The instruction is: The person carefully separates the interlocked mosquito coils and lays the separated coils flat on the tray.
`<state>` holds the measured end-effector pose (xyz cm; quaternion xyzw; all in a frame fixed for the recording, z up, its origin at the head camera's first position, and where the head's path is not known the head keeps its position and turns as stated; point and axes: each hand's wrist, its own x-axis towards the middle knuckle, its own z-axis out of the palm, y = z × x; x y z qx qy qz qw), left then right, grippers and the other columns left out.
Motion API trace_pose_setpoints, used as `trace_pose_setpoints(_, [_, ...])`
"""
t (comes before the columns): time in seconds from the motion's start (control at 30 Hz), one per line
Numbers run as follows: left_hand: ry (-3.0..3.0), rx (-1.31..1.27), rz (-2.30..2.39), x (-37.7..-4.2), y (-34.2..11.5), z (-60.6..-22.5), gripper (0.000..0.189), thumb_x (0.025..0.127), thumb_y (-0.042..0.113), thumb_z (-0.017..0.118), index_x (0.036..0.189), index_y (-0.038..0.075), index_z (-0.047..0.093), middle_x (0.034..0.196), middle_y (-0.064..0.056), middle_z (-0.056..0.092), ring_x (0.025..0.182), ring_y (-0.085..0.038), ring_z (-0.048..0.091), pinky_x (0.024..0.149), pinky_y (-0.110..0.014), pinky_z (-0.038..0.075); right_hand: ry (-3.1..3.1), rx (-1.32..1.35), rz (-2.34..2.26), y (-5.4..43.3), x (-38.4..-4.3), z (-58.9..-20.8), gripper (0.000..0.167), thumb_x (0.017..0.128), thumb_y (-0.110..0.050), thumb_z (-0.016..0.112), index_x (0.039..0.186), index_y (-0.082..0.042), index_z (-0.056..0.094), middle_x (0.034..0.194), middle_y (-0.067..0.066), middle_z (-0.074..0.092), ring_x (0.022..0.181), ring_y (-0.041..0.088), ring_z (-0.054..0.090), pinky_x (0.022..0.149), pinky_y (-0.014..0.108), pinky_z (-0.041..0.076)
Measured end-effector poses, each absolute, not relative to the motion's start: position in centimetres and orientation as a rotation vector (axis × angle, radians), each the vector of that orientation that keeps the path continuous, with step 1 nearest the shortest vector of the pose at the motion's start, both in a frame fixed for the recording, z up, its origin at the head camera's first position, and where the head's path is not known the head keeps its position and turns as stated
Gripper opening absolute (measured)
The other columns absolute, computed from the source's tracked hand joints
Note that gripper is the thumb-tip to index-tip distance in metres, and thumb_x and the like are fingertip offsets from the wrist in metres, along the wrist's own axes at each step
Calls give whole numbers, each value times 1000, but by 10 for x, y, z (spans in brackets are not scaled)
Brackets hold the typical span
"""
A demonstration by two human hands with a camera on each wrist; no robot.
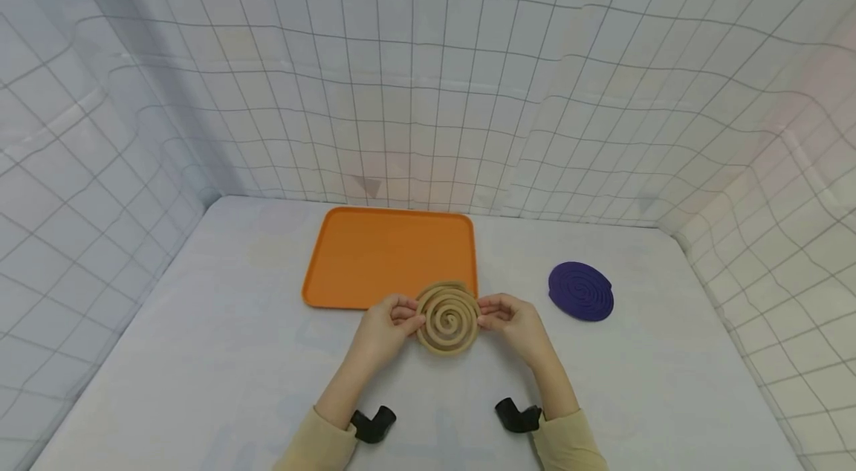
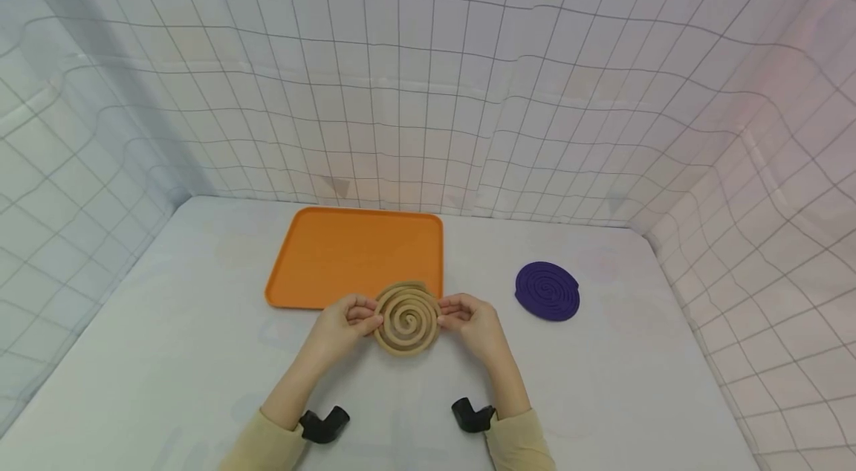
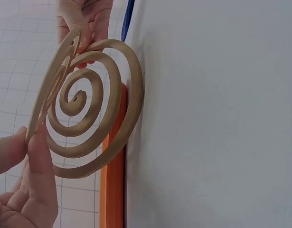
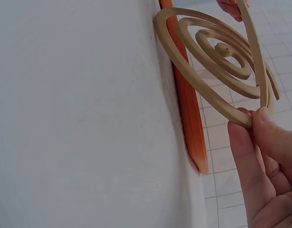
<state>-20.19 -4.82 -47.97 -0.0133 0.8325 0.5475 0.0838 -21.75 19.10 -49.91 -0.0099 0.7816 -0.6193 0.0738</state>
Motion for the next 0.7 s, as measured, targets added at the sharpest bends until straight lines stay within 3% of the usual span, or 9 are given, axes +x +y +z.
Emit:
trace_pose_setpoints(0.3, [2393,7,1719,-202,-48,-480,19,89,11,73,104,4,65,92,-5,73,83,-14,67,71,-28,56,2345,-28,-1864,191,-218,-500,23,85,8,69,108,8,67,99,18,71,81,12,69,76,24,58])
trace_pose_setpoints(0.53, [2495,183,1585,-194,-49,-475,14,91,22,72,98,11,69,94,0,74,89,-16,69,74,-31,56,2372,7,-1880,191,-220,-502,19,86,9,66,105,7,66,97,16,70,82,12,68,76,25,59])
trace_pose_setpoints(0.7, [2667,293,1488,-189,-48,-472,8,90,22,73,93,17,69,89,6,67,83,-11,63,71,-24,53,2383,-1,-1891,190,-220,-502,18,87,12,64,104,9,63,97,19,69,82,15,68,76,29,60])
